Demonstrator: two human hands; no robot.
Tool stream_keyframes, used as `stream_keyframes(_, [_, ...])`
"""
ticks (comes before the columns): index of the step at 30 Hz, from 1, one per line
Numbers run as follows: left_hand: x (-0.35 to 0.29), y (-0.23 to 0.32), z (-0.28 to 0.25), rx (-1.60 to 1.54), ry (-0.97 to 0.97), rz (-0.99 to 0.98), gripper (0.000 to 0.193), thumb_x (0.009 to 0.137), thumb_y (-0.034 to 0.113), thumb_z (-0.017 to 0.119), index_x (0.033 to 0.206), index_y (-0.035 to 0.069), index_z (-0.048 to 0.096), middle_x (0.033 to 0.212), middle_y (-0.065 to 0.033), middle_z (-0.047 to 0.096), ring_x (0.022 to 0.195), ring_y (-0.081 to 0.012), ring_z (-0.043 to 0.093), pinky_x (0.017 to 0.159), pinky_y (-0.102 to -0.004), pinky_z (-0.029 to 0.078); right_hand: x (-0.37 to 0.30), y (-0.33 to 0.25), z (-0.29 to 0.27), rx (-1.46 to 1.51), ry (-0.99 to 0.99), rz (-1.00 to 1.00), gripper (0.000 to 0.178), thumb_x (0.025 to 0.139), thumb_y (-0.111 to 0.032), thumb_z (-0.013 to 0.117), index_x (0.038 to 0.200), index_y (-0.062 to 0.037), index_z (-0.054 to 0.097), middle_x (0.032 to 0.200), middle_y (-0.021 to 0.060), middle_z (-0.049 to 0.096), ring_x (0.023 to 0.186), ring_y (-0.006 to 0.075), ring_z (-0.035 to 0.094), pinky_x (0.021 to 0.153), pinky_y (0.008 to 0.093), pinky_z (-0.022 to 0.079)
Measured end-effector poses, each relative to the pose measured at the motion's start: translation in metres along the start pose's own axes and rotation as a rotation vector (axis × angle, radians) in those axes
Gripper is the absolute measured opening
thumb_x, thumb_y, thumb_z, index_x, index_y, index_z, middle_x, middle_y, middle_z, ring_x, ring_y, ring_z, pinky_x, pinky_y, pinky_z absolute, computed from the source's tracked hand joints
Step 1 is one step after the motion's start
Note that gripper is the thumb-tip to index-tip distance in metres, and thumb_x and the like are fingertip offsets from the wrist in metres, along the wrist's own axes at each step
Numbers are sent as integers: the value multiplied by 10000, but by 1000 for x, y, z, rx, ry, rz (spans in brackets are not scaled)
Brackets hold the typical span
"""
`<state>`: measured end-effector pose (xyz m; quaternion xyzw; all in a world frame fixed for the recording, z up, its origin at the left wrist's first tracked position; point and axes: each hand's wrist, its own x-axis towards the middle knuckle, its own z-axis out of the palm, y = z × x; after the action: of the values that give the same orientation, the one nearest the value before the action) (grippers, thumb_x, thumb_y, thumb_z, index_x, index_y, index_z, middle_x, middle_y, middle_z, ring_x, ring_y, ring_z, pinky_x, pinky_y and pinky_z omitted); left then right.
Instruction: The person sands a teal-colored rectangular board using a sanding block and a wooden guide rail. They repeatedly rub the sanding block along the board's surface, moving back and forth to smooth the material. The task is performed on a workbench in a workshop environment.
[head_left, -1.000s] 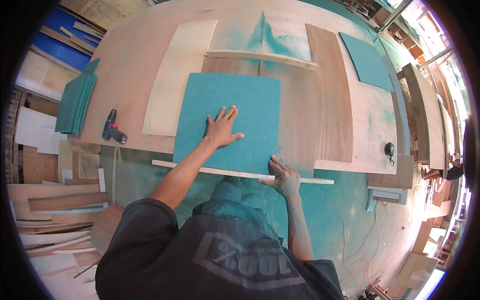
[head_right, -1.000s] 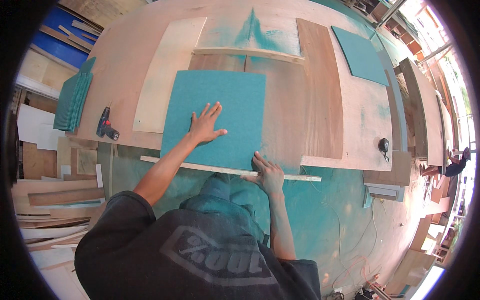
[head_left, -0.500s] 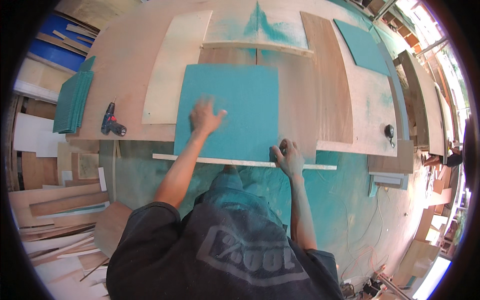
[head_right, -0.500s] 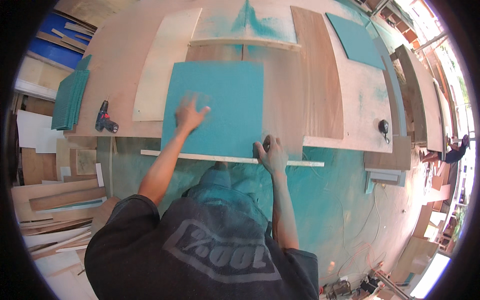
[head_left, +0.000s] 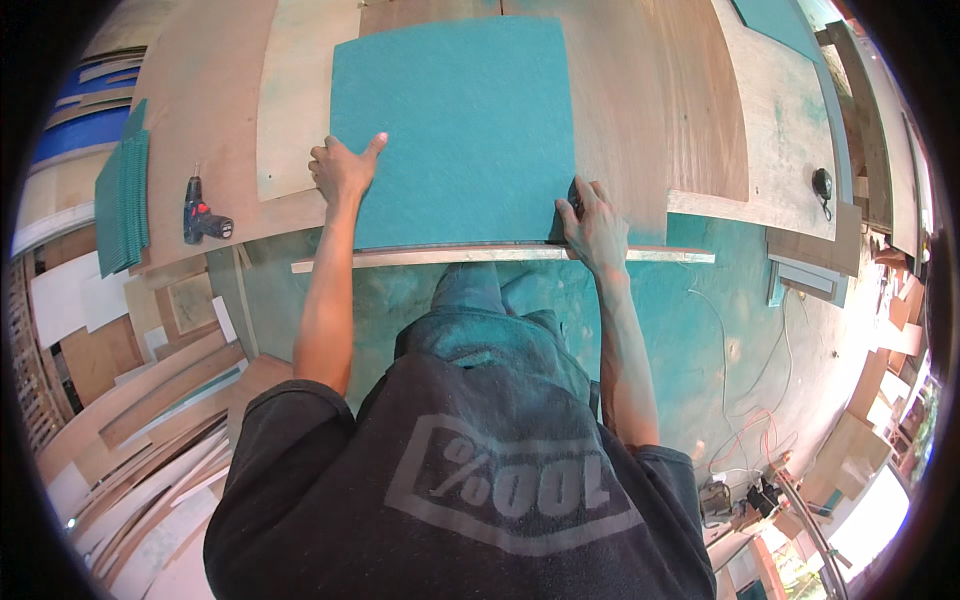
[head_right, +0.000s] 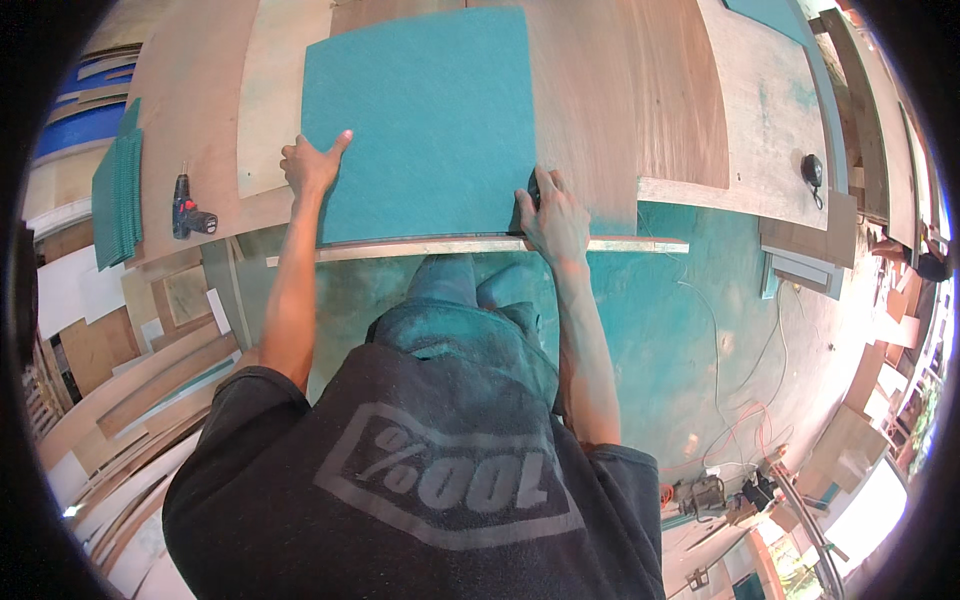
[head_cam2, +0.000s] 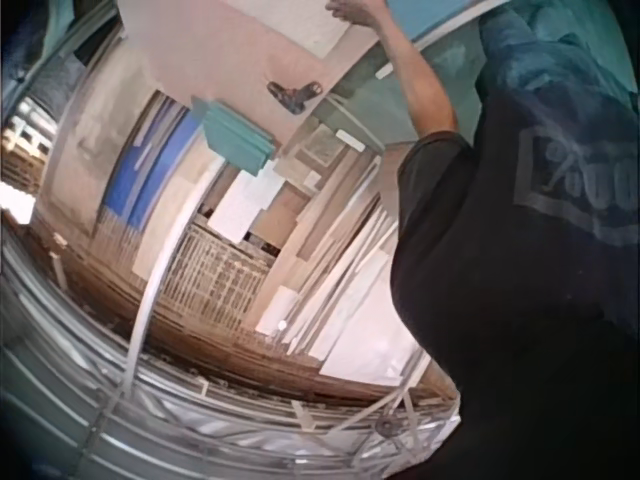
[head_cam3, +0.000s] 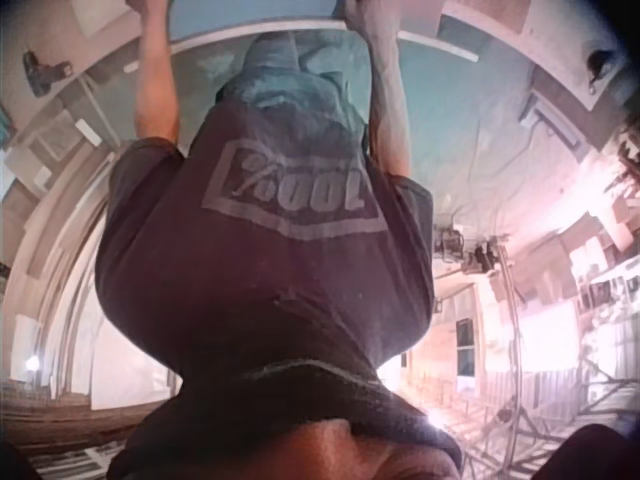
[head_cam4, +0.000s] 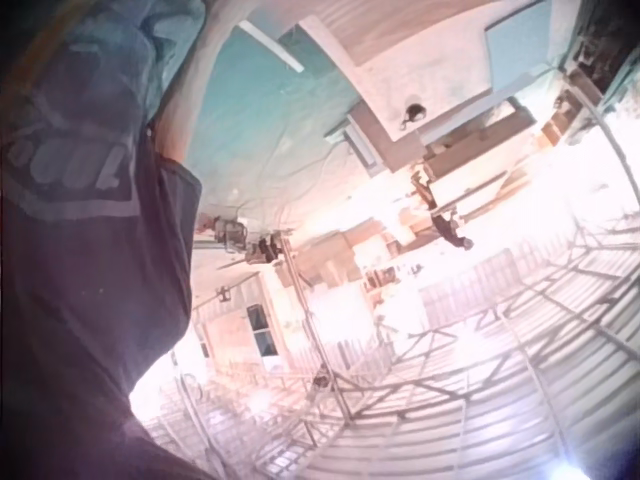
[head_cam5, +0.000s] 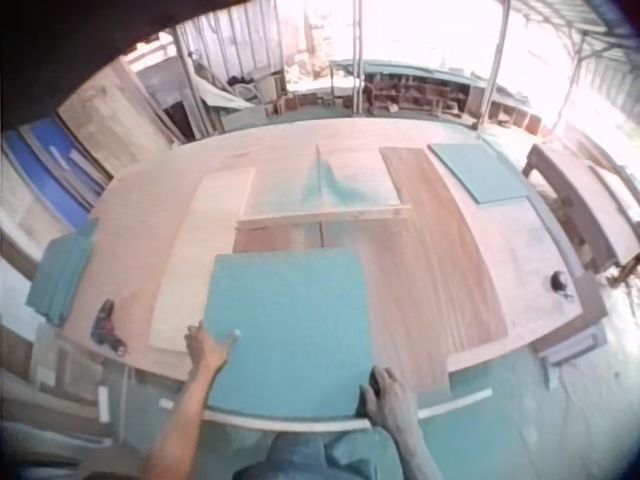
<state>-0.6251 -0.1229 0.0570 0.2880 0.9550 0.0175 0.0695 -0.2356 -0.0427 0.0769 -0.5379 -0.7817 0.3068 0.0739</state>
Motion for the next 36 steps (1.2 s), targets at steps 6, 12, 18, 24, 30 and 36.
stream_keyframes(6, [-2, 1, 2, -6, -1, 14, 1033, 787, 779, 754, 1250, -131, 599, 1247, -307, 584, 1167, -478, 604, 975, -584, 517, 1, 8, 4, 51, 16, 6, 491, 961, -299, 681, 1374, -43, 610, 1198, 162, 662, 1019, 409, 702, 831, 507, 580])
stream_keyframes(12, [-4, -3, 0, -24, -20, 19, 1030, 784, 774, 761, 1253, -129, 599, 1240, -312, 585, 1158, -486, 606, 970, -582, 520, 3, 14, 8, 68, 18, -20, 488, 945, -275, 694, 1355, -22, 615, 1187, 180, 658, 1002, 420, 699, 827, 504, 579])
stream_keyframes(18, [-7, -3, 2, -63, 2, 41, 1022, 772, 775, 772, 1235, -124, 616, 1204, -314, 599, 1135, -481, 614, 965, -578, 522, 3, 12, 6, 81, 46, -17, 462, 932, -264, 706, 1313, -14, 630, 1136, 174, 657, 963, 407, 703, 798, 509, 570])
stream_keyframes(24, [-8, -13, 5, -106, 34, 78, 1082, 769, 749, 795, 1332, -150, 581, 1208, -320, 600, 1127, -475, 616, 974, -556, 519, 2, 11, 0, 84, 13, -8, 381, 912, -254, 711, 1206, -17, 655, 1093, 165, 660, 867, 395, 702, 756, 500, 560])
stream_keyframes(30, [-9, -17, 6, -94, 23, 88, 1100, 770, 733, 803, 1376, -152, 556, 1236, -321, 595, 1131, -471, 615, 982, -545, 517, 2, 12, 1, 56, 54, -46, 281, 872, -235, 687, 1041, -13, 653, 989, 164, 669, 833, 394, 704, 727, 492, 563])
stream_keyframes(36, [-7, -6, -21, 35, -172, 153, 1137, 766, 749, 793, 1395, -160, 526, 1307, -301, 578, 1189, -474, 596, 997, -546, 526, 3, 19, 3, 53, 54, -89, 274, 858, -243, 682, 995, -9, 649, 931, 164, 664, 815, 383, 706, 690, 468, 563])
